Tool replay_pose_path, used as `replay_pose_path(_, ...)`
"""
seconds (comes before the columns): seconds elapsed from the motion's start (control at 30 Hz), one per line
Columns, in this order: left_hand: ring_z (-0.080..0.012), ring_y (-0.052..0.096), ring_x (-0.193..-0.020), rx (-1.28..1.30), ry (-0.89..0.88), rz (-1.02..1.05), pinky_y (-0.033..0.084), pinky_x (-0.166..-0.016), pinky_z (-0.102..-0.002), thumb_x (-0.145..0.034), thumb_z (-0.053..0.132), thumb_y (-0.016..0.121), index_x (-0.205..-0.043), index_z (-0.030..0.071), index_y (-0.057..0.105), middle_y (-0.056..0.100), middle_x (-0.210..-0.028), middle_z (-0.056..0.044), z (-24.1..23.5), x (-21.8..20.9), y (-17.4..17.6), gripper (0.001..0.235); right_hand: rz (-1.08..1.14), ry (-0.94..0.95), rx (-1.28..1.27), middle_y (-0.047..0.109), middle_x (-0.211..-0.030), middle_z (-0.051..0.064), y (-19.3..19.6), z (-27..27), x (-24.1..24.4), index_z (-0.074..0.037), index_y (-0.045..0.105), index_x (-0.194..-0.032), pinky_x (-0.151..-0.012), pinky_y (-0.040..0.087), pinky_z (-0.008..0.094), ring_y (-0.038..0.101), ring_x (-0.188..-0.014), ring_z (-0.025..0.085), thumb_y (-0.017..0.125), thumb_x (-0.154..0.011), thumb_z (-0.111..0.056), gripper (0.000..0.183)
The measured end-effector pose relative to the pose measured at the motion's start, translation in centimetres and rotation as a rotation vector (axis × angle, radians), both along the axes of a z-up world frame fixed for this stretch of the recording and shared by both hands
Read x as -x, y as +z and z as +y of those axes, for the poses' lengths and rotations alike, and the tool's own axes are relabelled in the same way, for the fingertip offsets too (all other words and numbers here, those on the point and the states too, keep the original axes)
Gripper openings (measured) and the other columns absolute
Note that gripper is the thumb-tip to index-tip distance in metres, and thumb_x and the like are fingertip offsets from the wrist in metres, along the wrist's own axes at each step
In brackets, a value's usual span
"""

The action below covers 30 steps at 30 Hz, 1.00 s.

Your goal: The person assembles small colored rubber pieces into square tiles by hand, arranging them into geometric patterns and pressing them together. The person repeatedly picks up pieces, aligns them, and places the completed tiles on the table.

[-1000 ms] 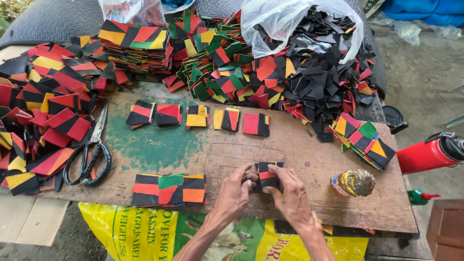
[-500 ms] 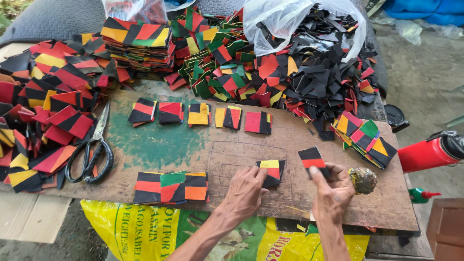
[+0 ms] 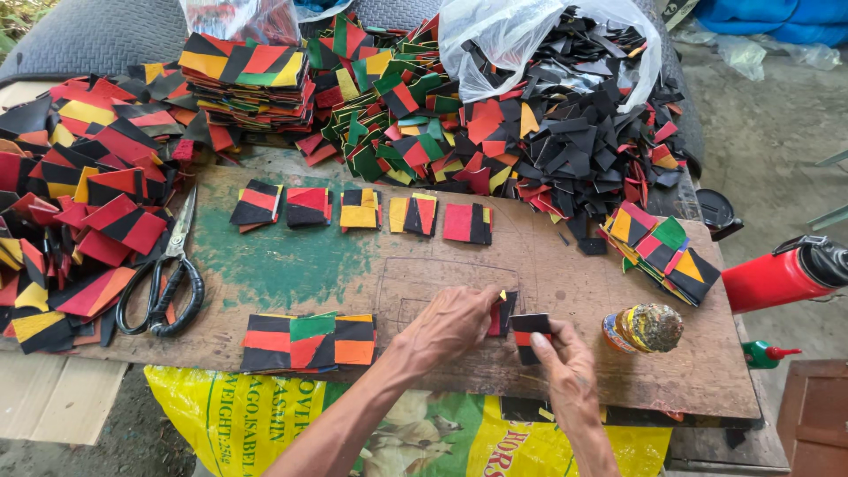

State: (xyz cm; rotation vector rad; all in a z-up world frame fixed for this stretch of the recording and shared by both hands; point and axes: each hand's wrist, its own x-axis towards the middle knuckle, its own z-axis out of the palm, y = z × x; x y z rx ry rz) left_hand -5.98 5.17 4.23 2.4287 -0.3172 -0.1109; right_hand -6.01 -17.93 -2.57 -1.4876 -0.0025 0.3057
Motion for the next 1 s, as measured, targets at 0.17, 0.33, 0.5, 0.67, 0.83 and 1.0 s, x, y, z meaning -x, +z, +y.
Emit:
replay_pose_path(0.17, -0.0286, 0.073, -0.082, 0.235, 0.259, -0.254, 0.058, -0.073, -0.041, -0.089, -0.001, 0.064, -0.106, 0.002, 0.070, 0.074, -0.090, -0.020, 1.3, -0.1, 1.7, 0.018, 0.122, 0.101, 0.054, 0.073, -0.100, 0.009, 0.8, 2.1, -0.7, 0.001, 0.063, -0.120, -0.070, 0.059, 0.030, 0.067, -0.080, 0.012, 0.063, -0.096, -0.012, 0.027)
replay_pose_path(0.33, -0.0236, 0.070, -0.080, 0.858, 0.849, 0.009, 0.059, -0.070, -0.036, -0.083, 0.000, 0.076, -0.107, -0.002, 0.069, 0.075, -0.093, -0.016, 3.7, 2.0, 2.1, 0.025, 0.176, 0.046, -0.088, 0.074, -0.109, 0.013, 1.4, 2.0, -0.8, 0.002, 0.059, -0.125, -0.078, 0.059, 0.031, 0.073, -0.087, 0.018, 0.065, -0.093, -0.007, 0.034)
replay_pose_path(0.5, -0.0175, 0.073, -0.092, 1.338, 0.739, 0.064, 0.061, -0.080, -0.031, -0.080, -0.007, 0.072, -0.131, 0.005, 0.047, 0.073, -0.107, -0.013, -0.3, 5.9, -1.3, 0.058, 0.152, -0.027, -0.175, 0.074, -0.111, 0.017, 1.6, 2.7, 0.5, 0.005, 0.056, -0.127, -0.078, 0.064, 0.035, 0.074, -0.091, 0.022, 0.067, -0.088, 0.000, 0.040)
replay_pose_path(0.67, -0.0162, 0.071, -0.103, 1.316, 0.655, -0.046, 0.060, -0.091, -0.028, -0.084, -0.010, 0.073, -0.131, -0.005, 0.057, 0.073, -0.117, -0.015, -1.8, 7.7, -5.5, 0.050, 0.098, -0.112, -0.082, 0.076, -0.109, 0.016, 1.3, 5.1, 2.8, 0.005, 0.060, -0.125, -0.067, 0.062, 0.032, 0.072, -0.090, 0.016, 0.070, -0.088, 0.000, 0.039)
replay_pose_path(0.83, -0.0130, 0.070, -0.098, 1.287, 0.704, 0.096, 0.061, -0.084, -0.026, -0.079, -0.011, 0.076, -0.130, -0.001, 0.063, 0.071, -0.119, -0.012, -2.2, 8.5, -6.7, 0.054, 0.007, -0.027, -0.044, 0.076, -0.107, 0.016, 1.7, 4.8, 3.2, 0.007, 0.059, -0.127, -0.066, 0.061, 0.030, 0.072, -0.087, 0.016, 0.071, -0.089, -0.002, 0.041)
replay_pose_path(1.0, -0.0108, 0.070, -0.102, 1.205, 0.588, 0.013, 0.060, -0.086, -0.024, -0.079, -0.012, 0.075, -0.127, -0.002, 0.066, 0.069, -0.120, -0.006, -1.9, 8.7, -5.6, 0.050, -0.014, 0.002, -0.068, 0.076, -0.108, 0.017, 1.8, 4.6, 3.3, 0.007, 0.057, -0.129, -0.068, 0.063, 0.031, 0.073, -0.088, 0.016, 0.071, -0.088, -0.003, 0.045)
